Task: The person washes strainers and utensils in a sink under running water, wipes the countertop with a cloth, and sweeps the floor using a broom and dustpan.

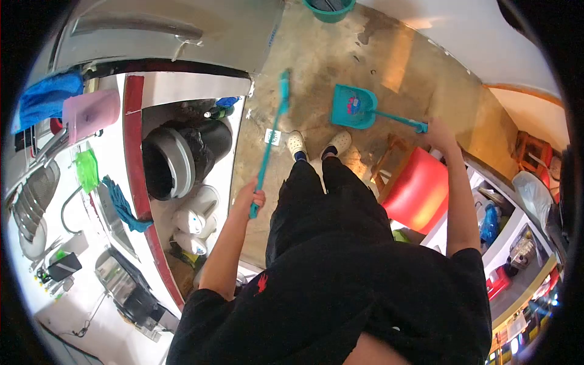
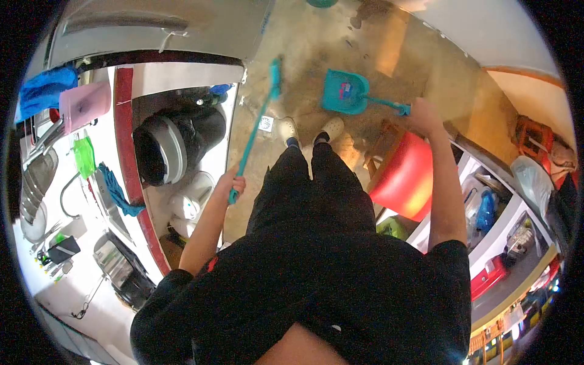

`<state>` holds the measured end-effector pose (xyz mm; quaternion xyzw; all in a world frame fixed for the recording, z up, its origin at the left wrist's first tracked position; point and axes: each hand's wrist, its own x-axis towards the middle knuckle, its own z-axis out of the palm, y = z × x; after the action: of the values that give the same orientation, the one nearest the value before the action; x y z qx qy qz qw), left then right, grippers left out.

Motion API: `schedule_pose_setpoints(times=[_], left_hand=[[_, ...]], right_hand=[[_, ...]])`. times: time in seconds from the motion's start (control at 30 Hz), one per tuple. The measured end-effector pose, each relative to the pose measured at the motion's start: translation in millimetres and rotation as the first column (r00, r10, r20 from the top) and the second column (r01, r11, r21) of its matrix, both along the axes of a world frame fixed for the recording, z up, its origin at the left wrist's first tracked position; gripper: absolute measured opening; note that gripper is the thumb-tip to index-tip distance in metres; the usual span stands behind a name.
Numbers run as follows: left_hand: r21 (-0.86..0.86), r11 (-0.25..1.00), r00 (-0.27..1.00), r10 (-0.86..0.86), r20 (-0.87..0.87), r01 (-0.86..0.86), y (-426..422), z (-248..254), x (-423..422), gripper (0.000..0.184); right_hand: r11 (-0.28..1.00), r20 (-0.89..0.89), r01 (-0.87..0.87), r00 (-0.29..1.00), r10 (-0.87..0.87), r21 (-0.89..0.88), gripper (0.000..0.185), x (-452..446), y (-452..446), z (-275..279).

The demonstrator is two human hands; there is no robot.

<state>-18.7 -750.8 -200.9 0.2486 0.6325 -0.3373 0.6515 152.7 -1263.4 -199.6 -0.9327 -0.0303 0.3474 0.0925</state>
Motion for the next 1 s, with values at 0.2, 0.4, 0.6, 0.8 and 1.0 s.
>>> schedule_pose_setpoints(times=[0.2,0.4,0.6,0.8,1.0], left_hand=[[-0.007,0.970,0.970,0.242,0.038,-0.242,-22.0,-105.7,8.6,0.015],[-0.283,0.947,0.986,0.119,-0.118,-0.149,-198.3,-70.5,47.5,0.021],[-0.514,0.852,0.996,-0.081,0.047,0.094,-182.9,16.7,97.0,0.024],[0.020,0.564,0.533,-0.791,0.301,0.825,-169.4,87.0,147.0,0.033],[0.872,-0.376,-0.628,-0.771,-0.107,0.313,-208.9,-27.9,299.5,0.041]], right_hand=[[0.976,0.183,-0.181,0.962,0.201,-0.119,0.033,-2.8,3.3,-18.8],[0.975,0.196,-0.152,0.963,0.182,-0.160,0.030,1.3,10.0,-11.6],[0.989,0.284,-0.132,0.948,0.144,-0.059,0.034,-25.9,-38.3,-30.2],[0.940,0.420,0.339,0.847,-0.326,0.047,0.038,-121.4,-57.1,-1.0],[0.633,0.425,0.760,0.529,-0.734,0.146,0.037,-179.3,-35.4,35.0]])
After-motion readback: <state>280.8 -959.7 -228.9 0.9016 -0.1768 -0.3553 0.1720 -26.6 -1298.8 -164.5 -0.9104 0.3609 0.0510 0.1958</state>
